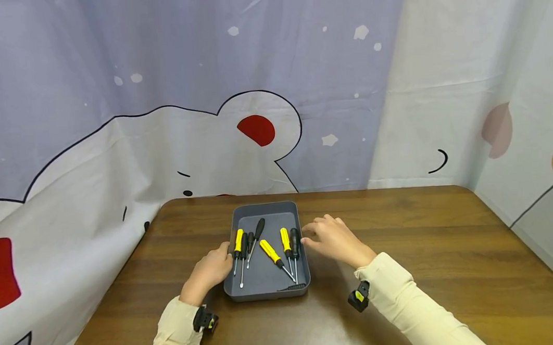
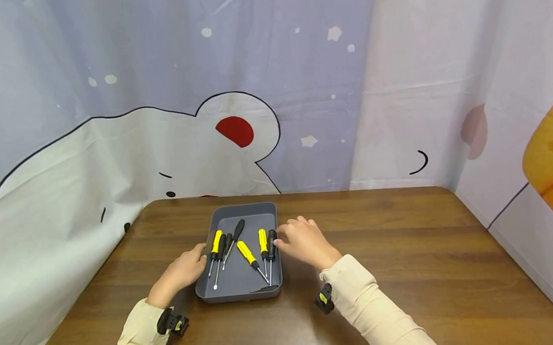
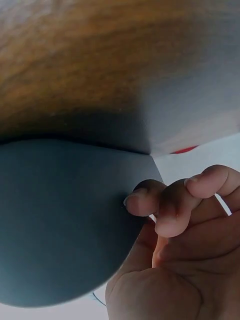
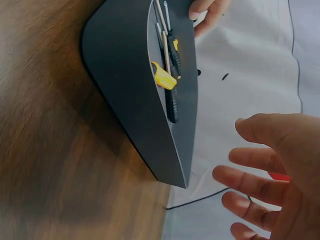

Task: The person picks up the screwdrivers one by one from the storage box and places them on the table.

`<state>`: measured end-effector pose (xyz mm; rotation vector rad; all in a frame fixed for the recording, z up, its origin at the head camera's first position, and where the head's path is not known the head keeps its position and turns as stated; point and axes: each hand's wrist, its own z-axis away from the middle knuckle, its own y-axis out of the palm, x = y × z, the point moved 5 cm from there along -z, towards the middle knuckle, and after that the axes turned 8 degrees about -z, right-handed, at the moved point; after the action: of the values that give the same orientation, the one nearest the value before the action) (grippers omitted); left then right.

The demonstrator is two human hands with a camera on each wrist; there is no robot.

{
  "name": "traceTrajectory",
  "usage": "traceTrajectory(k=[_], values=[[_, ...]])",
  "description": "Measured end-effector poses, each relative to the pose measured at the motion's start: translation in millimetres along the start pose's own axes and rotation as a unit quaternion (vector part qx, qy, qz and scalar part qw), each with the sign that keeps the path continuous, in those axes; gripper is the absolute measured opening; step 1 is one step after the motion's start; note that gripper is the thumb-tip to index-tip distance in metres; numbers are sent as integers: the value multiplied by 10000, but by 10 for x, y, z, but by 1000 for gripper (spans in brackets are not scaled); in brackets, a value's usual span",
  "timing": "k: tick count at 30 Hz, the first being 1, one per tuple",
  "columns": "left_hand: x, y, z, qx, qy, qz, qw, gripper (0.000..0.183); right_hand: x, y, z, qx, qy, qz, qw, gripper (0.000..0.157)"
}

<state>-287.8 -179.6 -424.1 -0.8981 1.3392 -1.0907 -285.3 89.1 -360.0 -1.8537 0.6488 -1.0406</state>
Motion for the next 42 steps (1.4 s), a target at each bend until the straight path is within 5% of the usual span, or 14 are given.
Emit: traceTrajectory(k=[12, 20, 25, 30, 42], values=[[68, 47, 49, 4, -75, -55, 10000, 48, 358, 412, -326, 722, -421, -212, 9963, 23], [45, 35, 31, -45, -105, -79, 9999, 47, 513, 512, -493, 1226, 58, 23, 9924, 32], [30, 22, 24, -35, -118, -48, 9999, 47, 529, 589, -581, 1285, 274, 221, 9911, 20], [36, 19, 33, -56, -162, -53, 9998, 46, 537, 696, -612, 1407, 356, 409, 9886, 33], [21, -13, 9, -190, -224, -246, 9993, 47, 586, 787, -641, 1370, 300, 871, 9863, 20]])
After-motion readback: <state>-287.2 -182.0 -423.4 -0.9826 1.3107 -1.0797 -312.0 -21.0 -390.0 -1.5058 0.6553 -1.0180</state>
